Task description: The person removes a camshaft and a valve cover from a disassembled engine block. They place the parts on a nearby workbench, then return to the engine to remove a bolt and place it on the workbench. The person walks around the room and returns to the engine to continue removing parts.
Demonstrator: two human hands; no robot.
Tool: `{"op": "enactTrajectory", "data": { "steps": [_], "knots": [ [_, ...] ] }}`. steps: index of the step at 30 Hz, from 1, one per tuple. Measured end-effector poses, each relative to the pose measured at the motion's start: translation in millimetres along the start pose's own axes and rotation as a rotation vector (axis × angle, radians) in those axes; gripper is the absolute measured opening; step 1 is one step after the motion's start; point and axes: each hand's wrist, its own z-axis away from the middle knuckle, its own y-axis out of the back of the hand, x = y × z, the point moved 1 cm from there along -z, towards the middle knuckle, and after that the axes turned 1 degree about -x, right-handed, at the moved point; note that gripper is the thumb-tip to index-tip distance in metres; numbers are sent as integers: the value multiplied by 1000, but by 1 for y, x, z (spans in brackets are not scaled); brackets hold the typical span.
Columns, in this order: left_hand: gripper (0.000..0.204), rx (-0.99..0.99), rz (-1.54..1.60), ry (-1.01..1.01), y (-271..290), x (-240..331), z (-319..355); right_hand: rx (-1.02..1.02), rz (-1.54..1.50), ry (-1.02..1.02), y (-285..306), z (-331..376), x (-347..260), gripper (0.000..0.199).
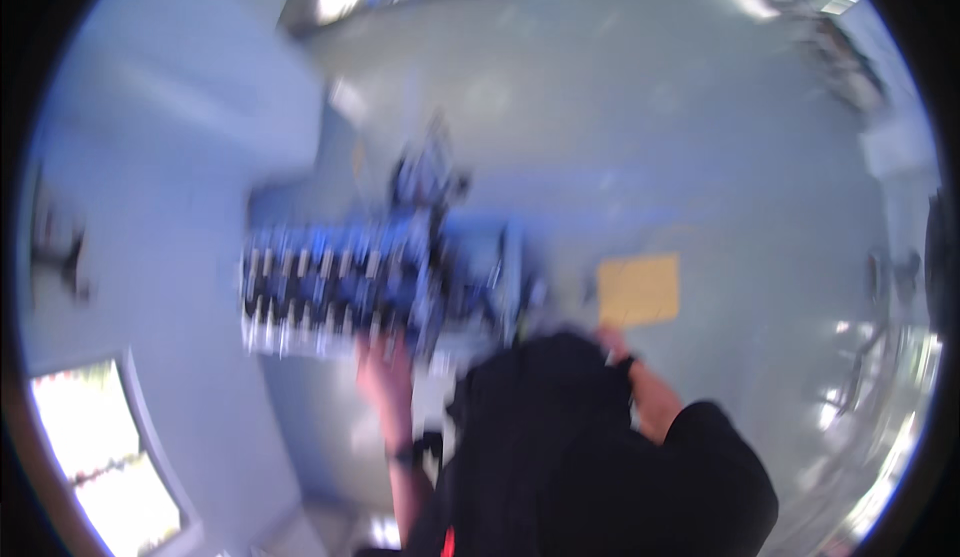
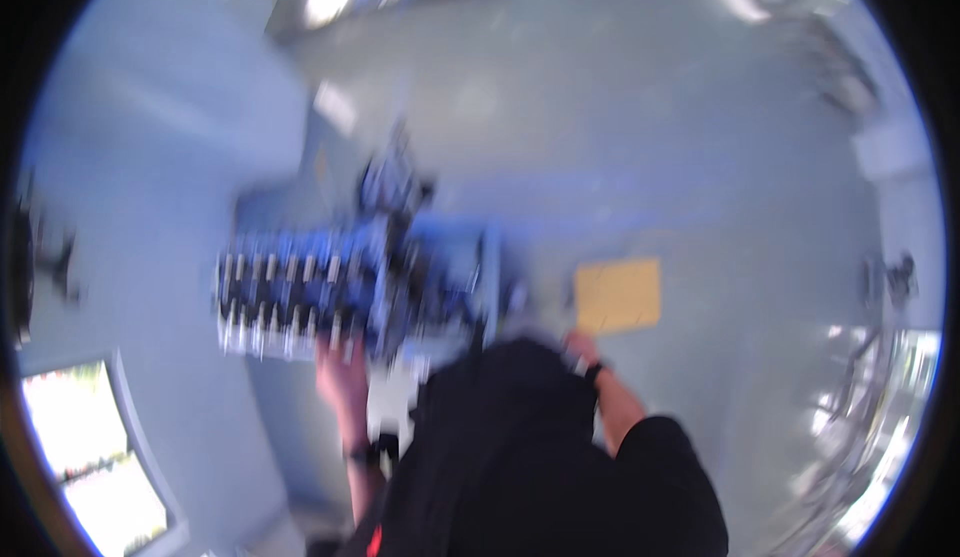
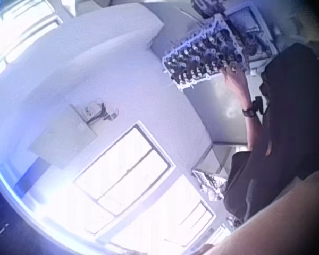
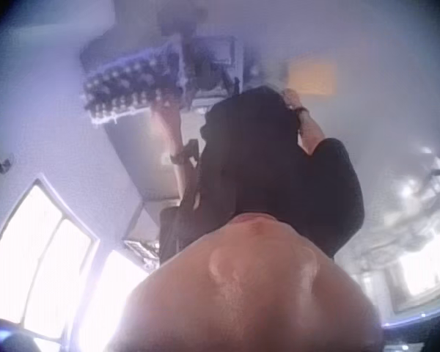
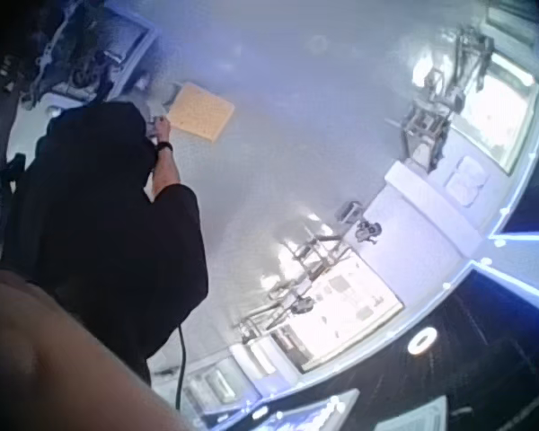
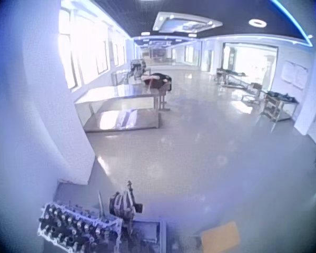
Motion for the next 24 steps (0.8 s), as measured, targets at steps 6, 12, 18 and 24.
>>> {"op": "enactTrajectory", "data": {
  "steps": [6,12,18,24],
  "knots": [
    [46,-359,-281,139,39,40,5,-44,-656,-549,94,5,-50,30],
    [23,-105,-197,-136,54,54,-3,189,-876,-546,130,18,-35,28],
    [15,-29,-13,-136,70,85,-20,133,-851,-657,99,42,-3,26],
    [22,-101,89,-266,65,119,-21,107,-932,-709,88,69,-1,24]
  ]
}}
